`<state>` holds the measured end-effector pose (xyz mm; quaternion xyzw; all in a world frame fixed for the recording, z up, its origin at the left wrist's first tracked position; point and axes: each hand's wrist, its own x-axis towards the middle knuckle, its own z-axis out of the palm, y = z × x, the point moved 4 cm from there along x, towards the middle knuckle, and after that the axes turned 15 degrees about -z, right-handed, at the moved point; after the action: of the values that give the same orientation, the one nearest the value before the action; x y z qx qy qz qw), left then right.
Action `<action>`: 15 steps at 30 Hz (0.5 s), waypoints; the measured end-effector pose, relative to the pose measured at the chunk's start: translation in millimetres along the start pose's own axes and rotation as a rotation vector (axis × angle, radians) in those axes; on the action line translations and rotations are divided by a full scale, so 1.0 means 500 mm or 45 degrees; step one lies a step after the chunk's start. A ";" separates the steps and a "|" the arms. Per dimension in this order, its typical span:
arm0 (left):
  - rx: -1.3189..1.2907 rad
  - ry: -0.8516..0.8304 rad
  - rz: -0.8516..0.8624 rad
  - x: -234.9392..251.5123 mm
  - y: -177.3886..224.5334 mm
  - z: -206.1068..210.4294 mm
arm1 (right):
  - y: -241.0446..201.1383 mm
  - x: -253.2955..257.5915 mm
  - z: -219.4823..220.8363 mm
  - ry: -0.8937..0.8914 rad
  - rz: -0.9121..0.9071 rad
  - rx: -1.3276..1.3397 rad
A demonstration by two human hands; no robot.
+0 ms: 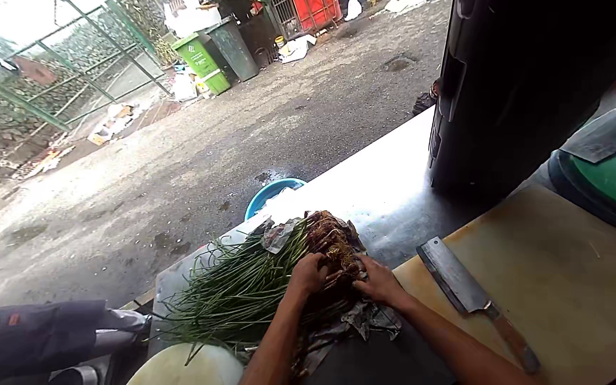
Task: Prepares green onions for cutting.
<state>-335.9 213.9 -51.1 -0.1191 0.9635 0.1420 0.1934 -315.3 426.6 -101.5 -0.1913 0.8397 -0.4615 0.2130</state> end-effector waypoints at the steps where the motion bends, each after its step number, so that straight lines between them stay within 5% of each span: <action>1: 0.024 -0.067 -0.014 0.004 0.000 0.008 | 0.003 0.018 0.018 0.034 -0.013 0.005; 6: 0.000 -0.128 -0.019 -0.005 0.001 0.024 | -0.006 0.002 0.071 0.275 -0.153 0.002; 15: -0.293 -0.220 0.377 -0.068 -0.026 0.003 | -0.106 -0.047 0.048 0.517 -0.217 0.365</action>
<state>-301.2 208.3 -41.3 0.0151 0.9277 0.2878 0.2375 -276.2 395.6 -63.7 -0.1327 0.7720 -0.6211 0.0256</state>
